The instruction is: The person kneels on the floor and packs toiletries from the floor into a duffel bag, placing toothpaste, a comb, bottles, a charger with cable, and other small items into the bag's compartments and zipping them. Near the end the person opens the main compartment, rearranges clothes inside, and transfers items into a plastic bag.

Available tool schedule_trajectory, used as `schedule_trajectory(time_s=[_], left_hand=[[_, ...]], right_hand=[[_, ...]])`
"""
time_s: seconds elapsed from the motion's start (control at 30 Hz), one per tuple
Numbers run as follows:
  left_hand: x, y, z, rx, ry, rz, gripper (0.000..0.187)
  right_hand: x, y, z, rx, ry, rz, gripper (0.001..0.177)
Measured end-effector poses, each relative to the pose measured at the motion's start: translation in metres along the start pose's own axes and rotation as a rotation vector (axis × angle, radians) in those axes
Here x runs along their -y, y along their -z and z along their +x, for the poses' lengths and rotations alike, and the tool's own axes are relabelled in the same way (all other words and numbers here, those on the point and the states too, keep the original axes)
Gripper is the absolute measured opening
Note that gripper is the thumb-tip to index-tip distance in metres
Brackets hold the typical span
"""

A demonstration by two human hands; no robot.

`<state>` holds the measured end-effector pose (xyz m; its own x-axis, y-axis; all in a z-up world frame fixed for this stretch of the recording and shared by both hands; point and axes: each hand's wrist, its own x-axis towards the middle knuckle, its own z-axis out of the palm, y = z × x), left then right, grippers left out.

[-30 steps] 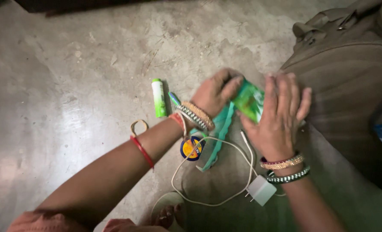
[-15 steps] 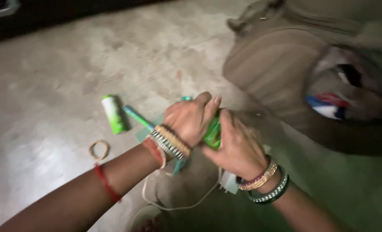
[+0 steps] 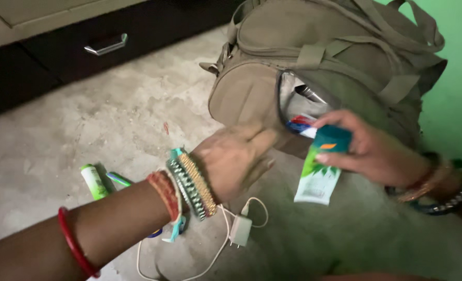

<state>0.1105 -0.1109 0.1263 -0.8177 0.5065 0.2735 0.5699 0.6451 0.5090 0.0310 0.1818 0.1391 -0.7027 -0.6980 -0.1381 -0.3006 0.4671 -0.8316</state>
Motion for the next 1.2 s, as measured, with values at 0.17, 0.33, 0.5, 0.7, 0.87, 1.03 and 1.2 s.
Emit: schedule_trajectory(time_s=[0.17,0.33,0.5,0.7,0.87,1.03,1.2], left_hand=[[0.000,-0.011,0.066,-0.224,-0.213,0.287,0.054],[0.018,-0.026,0.140,-0.504,-0.367,0.497,0.077],[0.030,-0.018,0.181,-0.118,-0.003,0.365,0.057],[0.044,-0.017,0.188,0.150,0.124,0.416,0.063],[0.060,-0.017,0.175,0.237,0.179,0.334,0.111],[0.061,-0.008,0.168,0.231,0.219,0.229,0.100],[0.062,-0.010,0.165,0.169,0.218,0.232,0.095]], right_hand=[[-0.006,0.058,-0.008,-0.194,0.102,-0.214,0.058],[-0.025,0.088,-0.012,-0.454,0.328,-0.149,0.051],[-0.033,0.086,-0.006,-0.696,0.456,0.007,0.049],[-0.042,0.036,0.015,-0.695,0.515,-0.219,0.053],[-0.049,0.011,0.041,-0.597,0.555,-0.063,0.052],[-0.031,0.023,0.042,-0.702,0.319,-0.390,0.051],[-0.026,0.039,0.040,-0.648,0.293,-0.395,0.047]])
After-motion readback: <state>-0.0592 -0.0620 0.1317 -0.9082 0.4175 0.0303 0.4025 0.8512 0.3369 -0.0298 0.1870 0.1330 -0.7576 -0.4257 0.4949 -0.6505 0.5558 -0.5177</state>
